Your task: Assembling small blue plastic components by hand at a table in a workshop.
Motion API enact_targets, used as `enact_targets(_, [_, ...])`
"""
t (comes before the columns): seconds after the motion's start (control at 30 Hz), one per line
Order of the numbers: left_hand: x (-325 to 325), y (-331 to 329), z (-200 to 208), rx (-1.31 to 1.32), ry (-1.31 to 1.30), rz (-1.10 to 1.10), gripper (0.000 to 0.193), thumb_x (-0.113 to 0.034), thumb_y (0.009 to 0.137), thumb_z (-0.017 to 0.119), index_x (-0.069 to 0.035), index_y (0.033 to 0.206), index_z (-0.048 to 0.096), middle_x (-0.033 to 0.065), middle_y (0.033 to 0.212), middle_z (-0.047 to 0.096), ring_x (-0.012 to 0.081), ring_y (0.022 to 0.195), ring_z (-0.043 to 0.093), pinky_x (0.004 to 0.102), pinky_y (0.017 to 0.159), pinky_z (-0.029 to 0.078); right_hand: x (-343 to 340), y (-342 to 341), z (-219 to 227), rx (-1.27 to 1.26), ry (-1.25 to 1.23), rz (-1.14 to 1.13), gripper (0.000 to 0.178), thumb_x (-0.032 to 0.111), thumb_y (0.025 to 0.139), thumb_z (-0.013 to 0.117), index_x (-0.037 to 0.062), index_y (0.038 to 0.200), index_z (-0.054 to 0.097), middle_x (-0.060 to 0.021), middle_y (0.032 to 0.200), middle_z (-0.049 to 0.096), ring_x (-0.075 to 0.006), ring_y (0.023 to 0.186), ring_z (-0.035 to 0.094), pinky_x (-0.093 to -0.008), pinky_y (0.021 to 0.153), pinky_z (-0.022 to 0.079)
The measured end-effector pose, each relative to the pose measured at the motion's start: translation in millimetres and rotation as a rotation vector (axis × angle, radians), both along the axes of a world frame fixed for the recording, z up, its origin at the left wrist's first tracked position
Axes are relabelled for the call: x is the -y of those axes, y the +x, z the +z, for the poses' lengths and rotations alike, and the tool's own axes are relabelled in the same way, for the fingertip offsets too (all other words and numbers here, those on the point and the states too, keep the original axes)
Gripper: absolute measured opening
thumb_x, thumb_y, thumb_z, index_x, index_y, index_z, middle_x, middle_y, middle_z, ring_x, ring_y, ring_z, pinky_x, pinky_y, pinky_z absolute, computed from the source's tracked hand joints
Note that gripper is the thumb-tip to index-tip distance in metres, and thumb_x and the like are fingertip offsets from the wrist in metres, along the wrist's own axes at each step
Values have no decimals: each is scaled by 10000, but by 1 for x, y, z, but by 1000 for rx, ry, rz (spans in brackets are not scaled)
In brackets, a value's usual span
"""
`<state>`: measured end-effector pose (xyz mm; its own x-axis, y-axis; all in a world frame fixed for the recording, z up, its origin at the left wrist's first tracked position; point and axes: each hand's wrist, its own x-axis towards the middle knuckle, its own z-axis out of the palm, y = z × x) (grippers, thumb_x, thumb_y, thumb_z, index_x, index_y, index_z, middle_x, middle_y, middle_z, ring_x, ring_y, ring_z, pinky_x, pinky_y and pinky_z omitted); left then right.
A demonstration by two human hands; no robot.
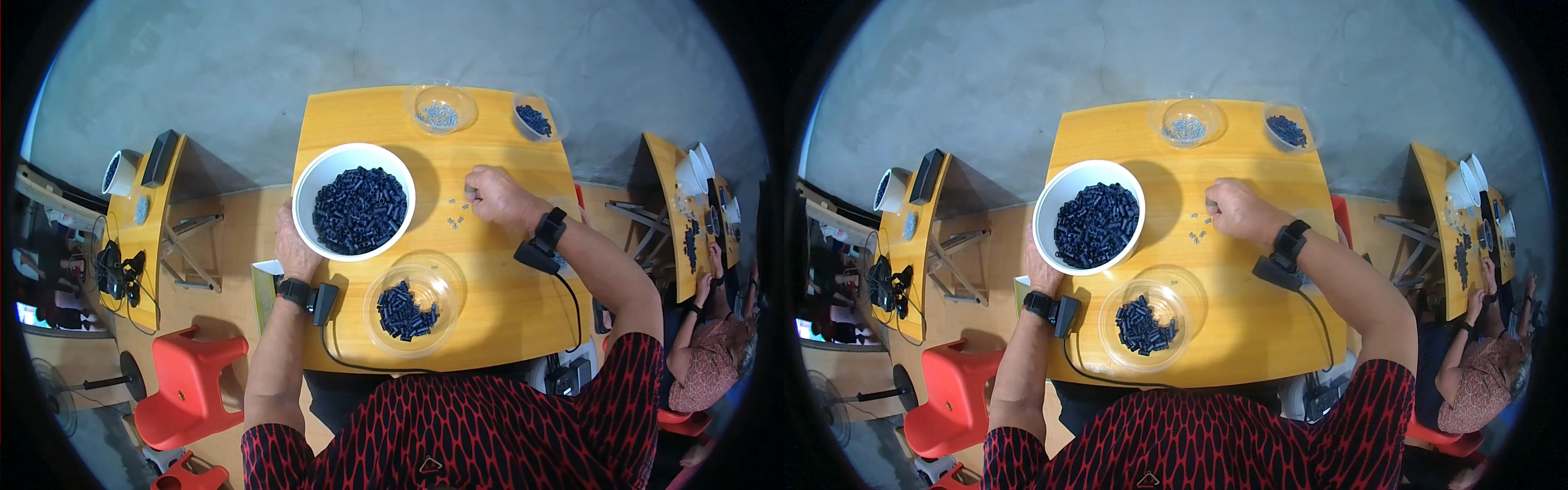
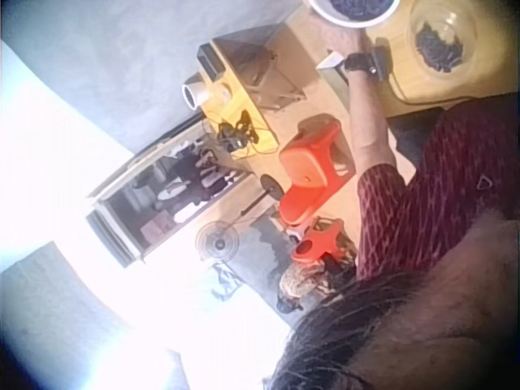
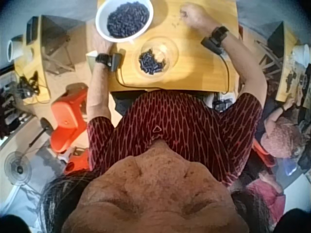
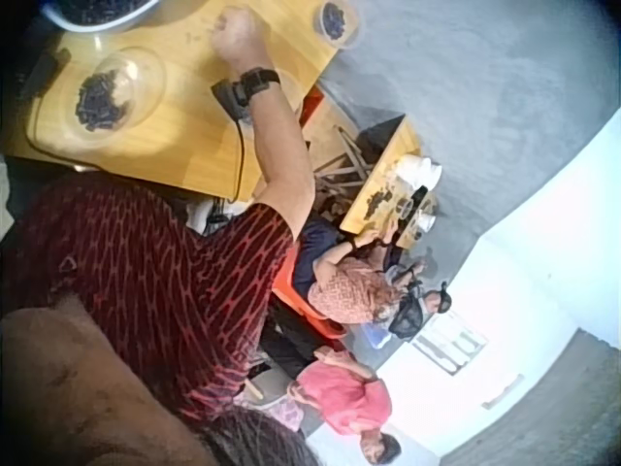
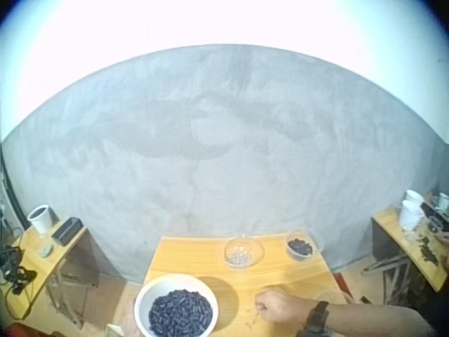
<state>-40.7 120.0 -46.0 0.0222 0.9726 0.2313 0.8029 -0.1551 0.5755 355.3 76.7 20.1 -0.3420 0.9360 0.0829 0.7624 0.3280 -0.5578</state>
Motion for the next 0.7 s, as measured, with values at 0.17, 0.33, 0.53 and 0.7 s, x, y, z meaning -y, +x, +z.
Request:
enact_targets(0.17, [-2,-3,-7,-15,11,-9,660,-288,821,752,-39,1371,485,197,1293,591,378,1160,604,468,963,489,-5,3,6,-31,-142,-85,45,-5,718,642,-15,760,629,-198,817,629,-377,781,631,-417,711,516])
enact_targets(0.33, [-2,-3,-9,-2,-6,4,658,-299,820,751,-42,1362,482,208,1273,591,391,1162,594,477,967,482,-10,3,6,-196,-274,-168,47,2,732,657,-25,770,647,-164,751,687,-233,671,677,-351,615,525])
enact_targets(0.53, [-2,-5,-10,-9,48,-15,646,-306,814,756,-57,1349,491,211,1259,591,397,1136,604,487,943,491,-41,0,46,-342,-328,-217,34,-23,820,646,-34,851,636,-73,745,660,-106,644,636,-258,586,508])
enact_targets(0.7, [-2,-1,-6,24,-33,15,656,-314,800,769,-73,1346,497,201,1244,596,394,1139,600,479,944,489,-95,0,63,-452,-157,-339,66,7,821,664,-42,864,657,-83,741,674,-122,660,662,-280,616,527])
